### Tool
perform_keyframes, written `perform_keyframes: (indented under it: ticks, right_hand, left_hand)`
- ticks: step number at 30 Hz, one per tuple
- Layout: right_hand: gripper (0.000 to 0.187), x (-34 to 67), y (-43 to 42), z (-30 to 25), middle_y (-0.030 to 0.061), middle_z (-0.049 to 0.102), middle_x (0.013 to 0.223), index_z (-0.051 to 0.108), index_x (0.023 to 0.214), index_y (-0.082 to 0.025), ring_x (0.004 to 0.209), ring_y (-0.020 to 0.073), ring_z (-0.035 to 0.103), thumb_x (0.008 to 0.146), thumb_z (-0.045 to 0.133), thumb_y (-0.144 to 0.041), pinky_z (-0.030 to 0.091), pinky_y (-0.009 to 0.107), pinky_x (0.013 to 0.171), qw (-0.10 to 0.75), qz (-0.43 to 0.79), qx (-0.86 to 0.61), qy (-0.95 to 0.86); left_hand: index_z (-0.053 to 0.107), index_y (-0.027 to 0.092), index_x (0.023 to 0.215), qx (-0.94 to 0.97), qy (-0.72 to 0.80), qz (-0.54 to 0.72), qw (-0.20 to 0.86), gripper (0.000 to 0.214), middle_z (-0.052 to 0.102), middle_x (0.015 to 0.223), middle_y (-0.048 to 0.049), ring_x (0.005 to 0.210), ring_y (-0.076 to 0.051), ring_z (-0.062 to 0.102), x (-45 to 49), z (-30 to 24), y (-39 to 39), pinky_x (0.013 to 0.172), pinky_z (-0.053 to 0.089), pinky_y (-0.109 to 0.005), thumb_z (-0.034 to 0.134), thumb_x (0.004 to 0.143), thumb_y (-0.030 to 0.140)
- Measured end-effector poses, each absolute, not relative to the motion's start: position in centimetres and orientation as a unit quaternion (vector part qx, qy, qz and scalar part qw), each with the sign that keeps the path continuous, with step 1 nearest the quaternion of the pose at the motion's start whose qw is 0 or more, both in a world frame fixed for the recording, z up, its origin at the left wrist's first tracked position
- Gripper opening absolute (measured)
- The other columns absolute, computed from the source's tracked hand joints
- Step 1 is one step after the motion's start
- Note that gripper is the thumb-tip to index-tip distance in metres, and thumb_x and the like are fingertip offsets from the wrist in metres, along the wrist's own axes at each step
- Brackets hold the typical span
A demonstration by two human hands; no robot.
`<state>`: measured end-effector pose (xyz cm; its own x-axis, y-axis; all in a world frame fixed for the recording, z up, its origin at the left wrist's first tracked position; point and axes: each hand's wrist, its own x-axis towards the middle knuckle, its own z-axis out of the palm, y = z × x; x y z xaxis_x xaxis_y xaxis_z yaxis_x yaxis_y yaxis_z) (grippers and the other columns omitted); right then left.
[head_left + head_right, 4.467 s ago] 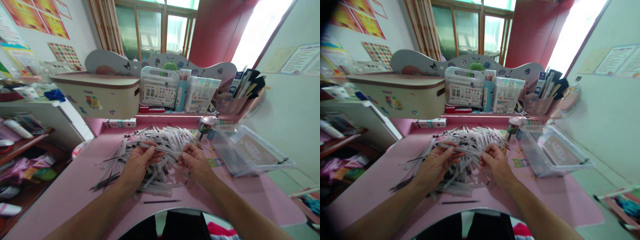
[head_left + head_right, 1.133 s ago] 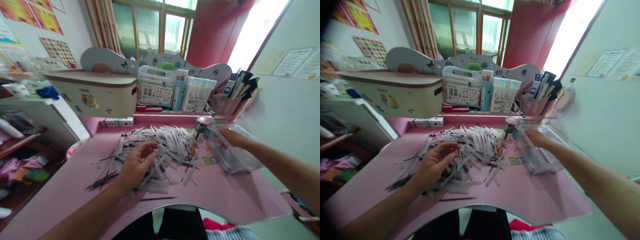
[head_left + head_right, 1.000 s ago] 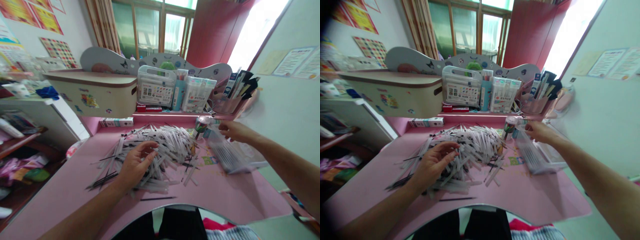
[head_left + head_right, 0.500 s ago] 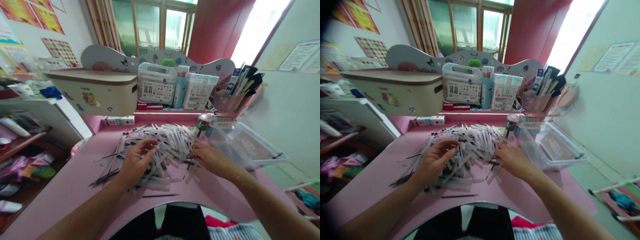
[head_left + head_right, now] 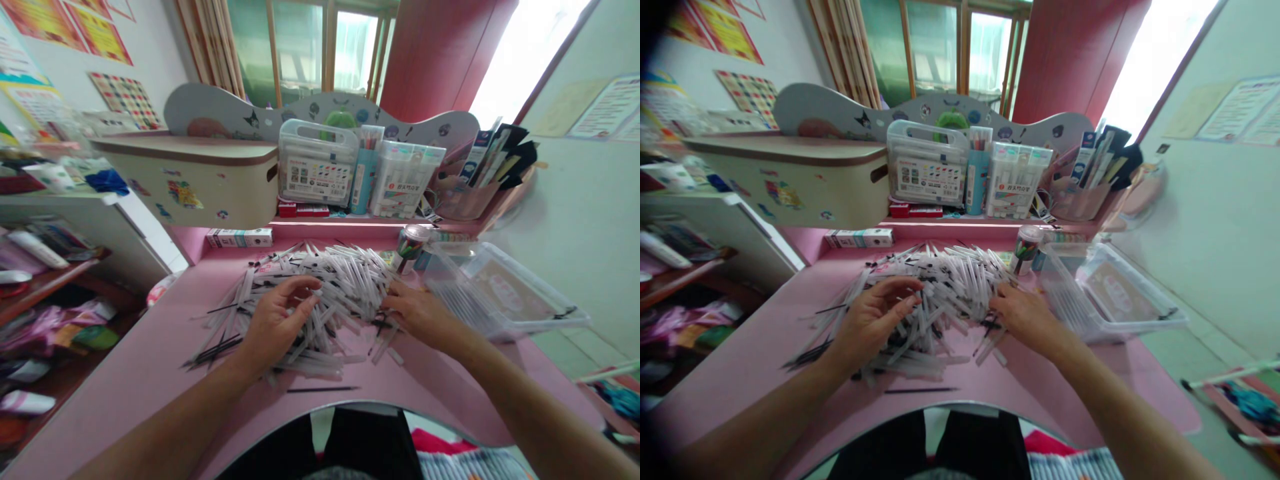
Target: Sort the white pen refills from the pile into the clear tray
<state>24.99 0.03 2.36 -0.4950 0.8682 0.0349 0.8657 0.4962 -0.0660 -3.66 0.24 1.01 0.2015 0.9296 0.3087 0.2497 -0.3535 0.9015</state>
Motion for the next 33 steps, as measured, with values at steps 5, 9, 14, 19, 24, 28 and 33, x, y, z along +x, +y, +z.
perform_keyframes:
  ticks: [5,9,14,19,24,28,33]
  right_hand:
    - [0.009,23.7,-0.9,6.7,0.0051,0.059,0.093,0.063,0.089,-0.017,0.073,0.0125,0.056,0.088,0.055,-0.013,0.045,0.026,0.068,0.269,0.113,-0.450,-0.844]
    - [0.007,20.5,-1.6,7.5,0.0025,0.062,0.088,0.058,0.092,-0.020,0.073,0.0125,0.061,0.086,0.060,-0.018,0.051,0.025,0.066,0.435,0.340,-0.358,-0.753]
    - [0.015,17.5,-1.1,4.9,0.0004,0.064,0.085,0.053,0.093,-0.021,0.075,0.0124,0.067,0.087,0.065,-0.028,0.055,0.027,0.068,0.469,0.564,-0.259,-0.628]
    - [0.014,19.0,-0.2,4.6,-0.0003,0.060,0.080,0.056,0.096,-0.020,0.070,0.0122,0.059,0.084,0.063,-0.019,0.047,0.024,0.061,0.385,0.419,-0.375,-0.732]
    - [0.014,21.4,-0.2,5.4,0.0043,0.063,0.083,0.067,0.077,-0.017,0.080,0.0170,0.058,0.081,0.058,-0.006,0.040,0.027,0.071,0.054,0.144,-0.453,-0.878]
    - [0.017,21.1,-0.8,4.3,0.0079,0.070,0.086,0.072,0.082,-0.018,0.077,0.0201,0.064,0.084,0.057,-0.011,0.039,0.027,0.063,-0.064,0.108,-0.478,-0.869]
    - [0.021,19.9,-1.2,3.5,0.0091,0.074,0.087,0.075,0.083,-0.019,0.075,0.0216,0.067,0.084,0.055,-0.012,0.041,0.028,0.062,-0.095,0.075,-0.491,-0.862]
  left_hand:
    - [0.066,0.021,0.109,0.735,0.411,0.438,0.316,0.022,0.069,0.108,-0.0073,0.094,-0.019,0.066,-3.5,1.3,0.0,0.079,0.053,-0.031,0.058,0.089,0.025]
    - [0.063,0.023,0.118,0.807,0.343,0.413,0.248,0.029,0.067,0.122,-0.0089,0.114,-0.023,0.060,-3.4,1.4,-0.1,0.094,0.050,-0.037,0.060,0.089,0.025]
    - [0.065,0.023,0.119,0.837,0.335,0.371,0.224,0.032,0.073,0.110,-0.0073,0.102,-0.023,0.067,-3.3,1.4,-0.4,0.090,0.051,-0.035,0.058,0.089,0.027]
    - [0.068,0.021,0.111,0.819,0.379,0.365,0.232,0.026,0.076,0.092,-0.0031,0.080,-0.017,0.070,-3.3,1.6,-0.4,0.075,0.052,-0.025,0.049,0.093,0.026]
    - [0.068,0.021,0.107,0.807,0.405,0.371,0.217,0.025,0.075,0.089,-0.0027,0.077,-0.018,0.069,-3.3,1.8,-0.3,0.075,0.051,-0.026,0.048,0.094,0.028]
    - [0.067,0.022,0.107,0.804,0.412,0.361,0.230,0.026,0.074,0.087,-0.0016,0.073,-0.017,0.068,-3.2,1.9,-0.4,0.072,0.050,-0.025,0.046,0.094,0.030]
    - [0.066,0.022,0.108,0.805,0.406,0.366,0.230,0.025,0.073,0.086,-0.0004,0.072,-0.015,0.068,-3.2,1.9,-0.5,0.070,0.049,-0.023,0.046,0.096,0.030]
